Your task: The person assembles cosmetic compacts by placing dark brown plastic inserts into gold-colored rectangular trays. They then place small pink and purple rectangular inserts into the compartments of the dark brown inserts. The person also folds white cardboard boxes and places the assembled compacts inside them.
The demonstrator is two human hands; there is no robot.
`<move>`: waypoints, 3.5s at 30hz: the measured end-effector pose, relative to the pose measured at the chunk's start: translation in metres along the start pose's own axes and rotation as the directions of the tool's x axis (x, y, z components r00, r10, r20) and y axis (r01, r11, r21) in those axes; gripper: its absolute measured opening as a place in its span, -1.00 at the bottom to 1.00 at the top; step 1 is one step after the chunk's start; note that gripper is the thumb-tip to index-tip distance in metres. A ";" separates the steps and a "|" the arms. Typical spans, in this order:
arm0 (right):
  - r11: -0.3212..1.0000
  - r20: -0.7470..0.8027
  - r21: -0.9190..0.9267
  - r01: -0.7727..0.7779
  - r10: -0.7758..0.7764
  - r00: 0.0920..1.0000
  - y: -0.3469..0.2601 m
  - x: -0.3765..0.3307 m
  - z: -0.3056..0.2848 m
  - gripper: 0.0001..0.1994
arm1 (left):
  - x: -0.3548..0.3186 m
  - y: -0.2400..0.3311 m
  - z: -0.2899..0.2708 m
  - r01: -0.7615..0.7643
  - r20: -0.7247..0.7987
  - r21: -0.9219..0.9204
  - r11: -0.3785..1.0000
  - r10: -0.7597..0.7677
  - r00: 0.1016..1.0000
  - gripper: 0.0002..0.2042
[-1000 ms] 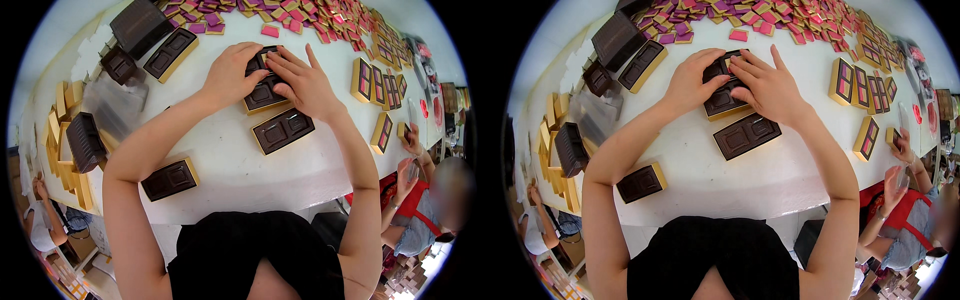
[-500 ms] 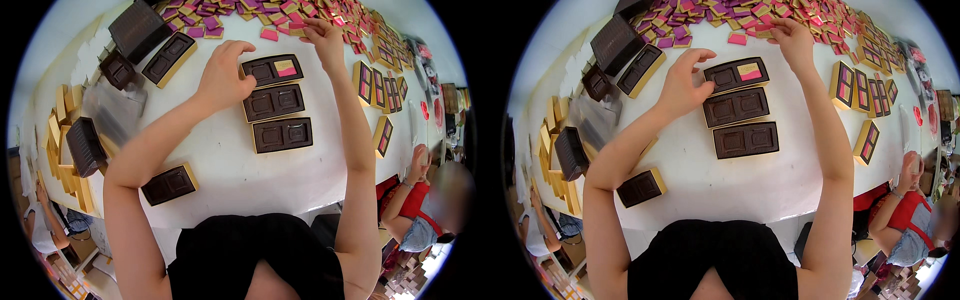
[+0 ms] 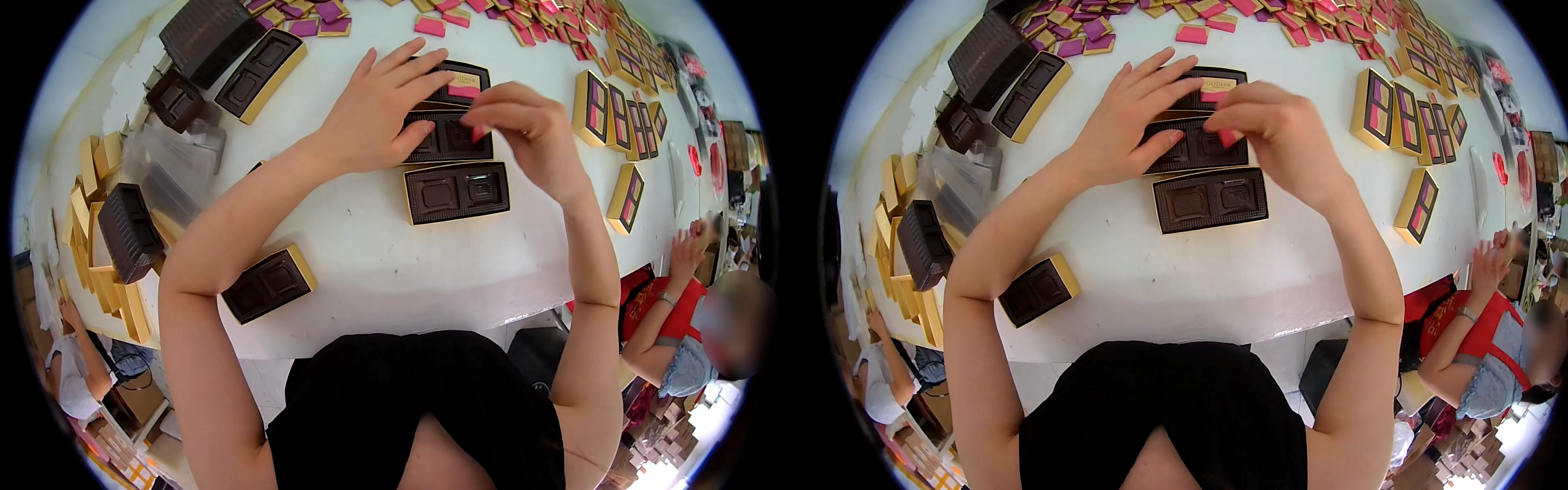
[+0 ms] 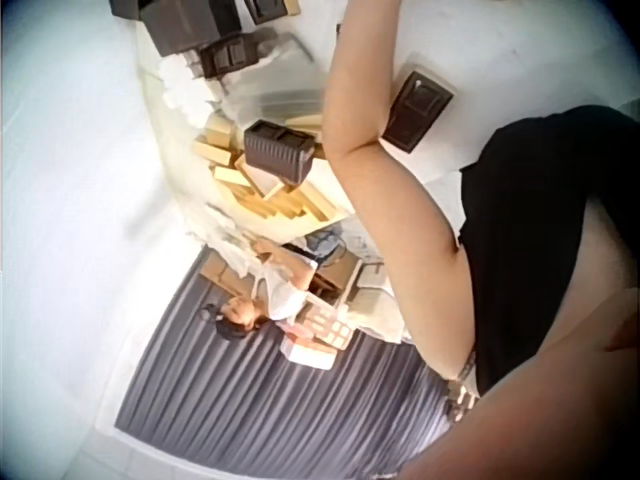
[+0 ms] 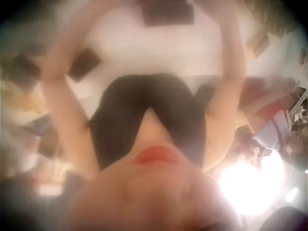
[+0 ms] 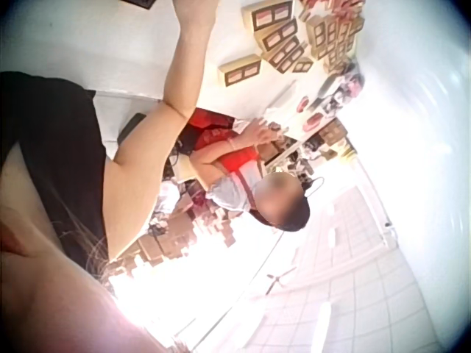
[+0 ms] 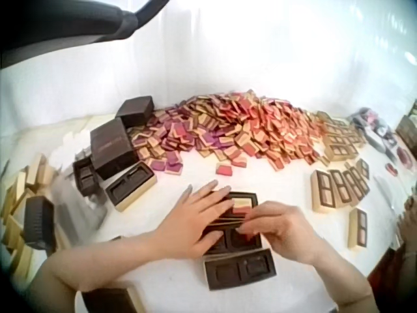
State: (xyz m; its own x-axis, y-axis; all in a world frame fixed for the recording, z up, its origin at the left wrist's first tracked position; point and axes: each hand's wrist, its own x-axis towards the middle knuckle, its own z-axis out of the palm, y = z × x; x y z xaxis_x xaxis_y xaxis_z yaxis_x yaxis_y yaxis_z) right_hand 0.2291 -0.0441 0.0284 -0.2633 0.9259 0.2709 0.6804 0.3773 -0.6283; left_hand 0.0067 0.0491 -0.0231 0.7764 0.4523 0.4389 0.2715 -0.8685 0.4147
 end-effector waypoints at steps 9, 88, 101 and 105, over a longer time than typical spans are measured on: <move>0.959 -0.019 -0.283 0.028 -0.035 0.999 -0.033 -0.038 0.022 -0.58 | -0.003 0.000 0.007 0.034 0.141 0.039 0.999 -0.040 0.989 -0.45; 0.944 -0.203 -0.304 -0.128 0.067 0.977 0.004 0.062 0.028 -0.76 | 0.000 -0.004 0.001 0.259 -0.136 -0.225 0.939 -0.294 0.946 -0.43; 0.783 0.179 -0.517 0.346 -0.296 0.938 0.019 0.039 0.022 -0.59 | -0.001 -0.003 0.006 0.298 -0.141 -0.205 0.932 -0.330 0.934 -0.44; 0.679 0.250 -0.648 0.346 -0.240 0.938 0.016 0.036 0.021 -0.53 | 0.004 -0.002 0.000 0.321 -0.069 -0.253 0.913 -0.348 0.935 -0.49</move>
State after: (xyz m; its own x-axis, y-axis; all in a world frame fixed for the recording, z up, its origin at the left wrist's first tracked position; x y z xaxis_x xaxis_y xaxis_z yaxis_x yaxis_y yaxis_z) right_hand 0.2161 -0.0044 0.0122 -0.5812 0.7828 0.2222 0.8136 0.5644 0.1396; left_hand 0.0091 0.0523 -0.0219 0.5923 0.7389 0.3212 0.3533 -0.5965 0.7207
